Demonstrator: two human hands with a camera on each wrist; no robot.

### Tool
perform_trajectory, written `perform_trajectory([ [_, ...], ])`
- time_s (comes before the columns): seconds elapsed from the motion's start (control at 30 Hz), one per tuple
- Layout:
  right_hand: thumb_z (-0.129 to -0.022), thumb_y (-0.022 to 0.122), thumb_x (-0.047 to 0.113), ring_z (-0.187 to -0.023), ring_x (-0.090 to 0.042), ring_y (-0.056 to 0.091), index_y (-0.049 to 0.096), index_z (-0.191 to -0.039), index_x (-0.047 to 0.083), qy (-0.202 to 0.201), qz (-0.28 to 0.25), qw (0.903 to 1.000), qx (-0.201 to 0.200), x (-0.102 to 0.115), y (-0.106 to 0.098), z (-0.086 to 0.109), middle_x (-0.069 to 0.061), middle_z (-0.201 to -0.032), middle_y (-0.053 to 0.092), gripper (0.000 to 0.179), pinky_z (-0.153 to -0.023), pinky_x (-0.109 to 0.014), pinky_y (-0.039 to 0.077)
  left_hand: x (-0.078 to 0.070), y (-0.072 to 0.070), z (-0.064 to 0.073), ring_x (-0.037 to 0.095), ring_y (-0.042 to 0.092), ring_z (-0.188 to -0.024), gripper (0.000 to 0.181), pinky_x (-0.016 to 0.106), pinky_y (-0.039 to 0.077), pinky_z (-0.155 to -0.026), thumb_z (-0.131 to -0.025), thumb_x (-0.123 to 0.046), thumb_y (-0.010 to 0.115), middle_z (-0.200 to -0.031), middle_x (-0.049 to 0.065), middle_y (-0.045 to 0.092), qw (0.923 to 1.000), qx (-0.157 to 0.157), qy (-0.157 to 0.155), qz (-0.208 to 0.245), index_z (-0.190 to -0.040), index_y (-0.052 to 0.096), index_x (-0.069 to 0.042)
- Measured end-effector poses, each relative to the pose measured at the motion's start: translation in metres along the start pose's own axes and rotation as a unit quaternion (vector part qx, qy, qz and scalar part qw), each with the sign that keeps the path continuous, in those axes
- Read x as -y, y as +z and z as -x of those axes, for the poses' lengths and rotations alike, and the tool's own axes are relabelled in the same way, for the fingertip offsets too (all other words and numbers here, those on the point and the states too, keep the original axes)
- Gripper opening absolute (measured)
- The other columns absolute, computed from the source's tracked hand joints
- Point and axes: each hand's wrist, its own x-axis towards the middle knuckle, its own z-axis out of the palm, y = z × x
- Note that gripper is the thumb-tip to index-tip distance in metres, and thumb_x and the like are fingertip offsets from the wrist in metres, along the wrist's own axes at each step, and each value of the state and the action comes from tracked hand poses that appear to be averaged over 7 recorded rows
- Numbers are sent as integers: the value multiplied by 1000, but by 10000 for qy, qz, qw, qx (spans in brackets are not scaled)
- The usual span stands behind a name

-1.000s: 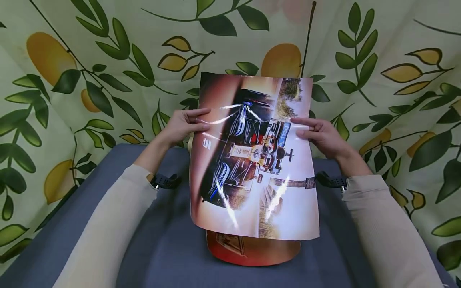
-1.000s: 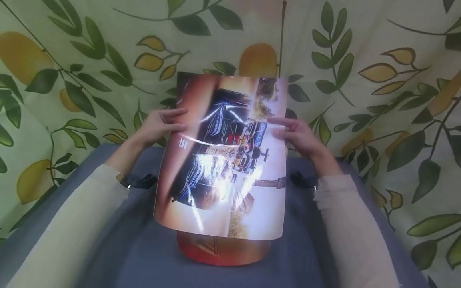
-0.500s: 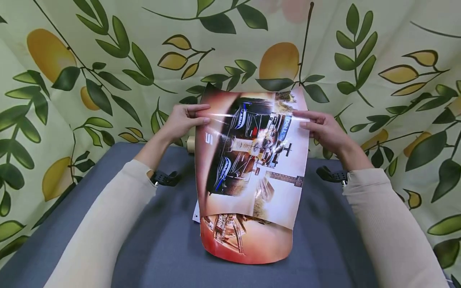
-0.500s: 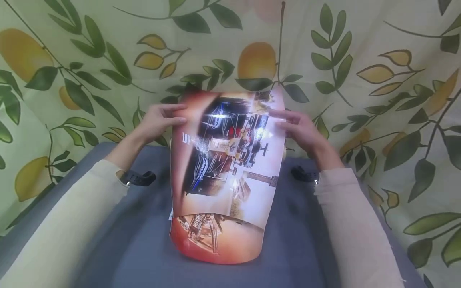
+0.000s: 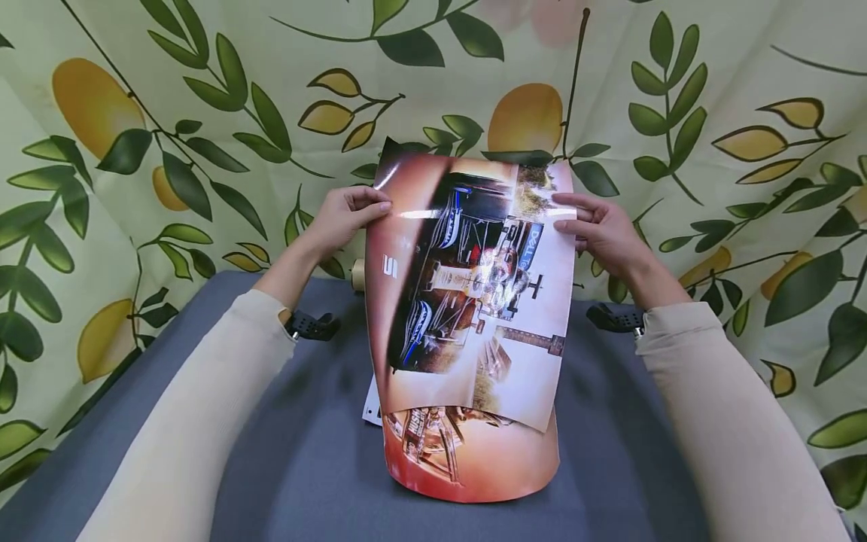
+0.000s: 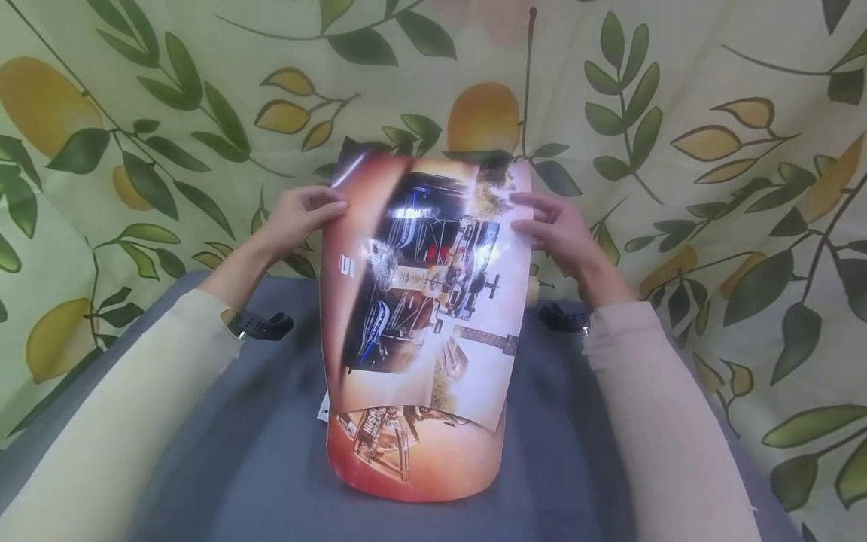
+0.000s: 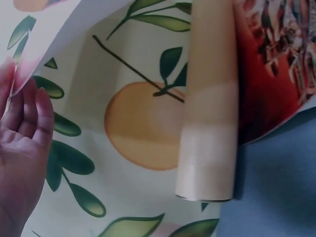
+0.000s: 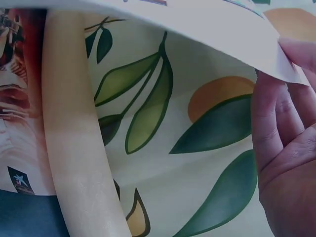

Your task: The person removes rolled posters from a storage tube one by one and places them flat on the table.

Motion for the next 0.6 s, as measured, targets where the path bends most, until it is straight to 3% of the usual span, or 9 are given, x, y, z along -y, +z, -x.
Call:
perform_trajectory([
  [0.17, -91, 67, -8, -67, -9, 69, 67, -128, 15, 20, 192, 9998, -45, 5, 0, -2, 3, -72, 74, 43, -59, -20, 54, -9, -4, -9, -1, 66, -80, 47, 16, 53, -72, -93, -11, 72, -101, -9, 76, 9993, 297, -149, -190, -139, 62, -7],
  [0.3, -90, 70, -6, -75, -8, 73, 63, -135, 12, 89, 411, 9991, -108, 9, 1, -3, 5, -85, 79, 49, -65, -21, 58, -14, -8, -12, -1, 67, -78, 52, 16, 51, -69, -89, -13, 77, -92, -9, 79, 9989, 229, -303, -268, -139, 63, -12],
  [0.43, -89, 73, -3, -79, -8, 75, 62, -137, 9, 149, 550, 9982, -202, 12, 0, -2, 6, -90, 80, 51, -69, -21, 59, -16, -9, -12, -2, 67, -80, 52, 16, 48, -66, -86, -16, 81, -108, 5, 78, 9982, 118, -443, -383, -136, 66, -15],
  [0.6, -90, 73, 1, -81, -8, 74, 71, -127, 13, 139, 378, 9986, -336, 16, 1, -2, 7, -93, 80, 39, -70, -20, 59, -19, -9, -9, -1, 69, -82, 47, 16, 54, -72, -87, -15, 81, -117, 15, 73, 9981, -55, -497, -356, -132, 68, -8],
])
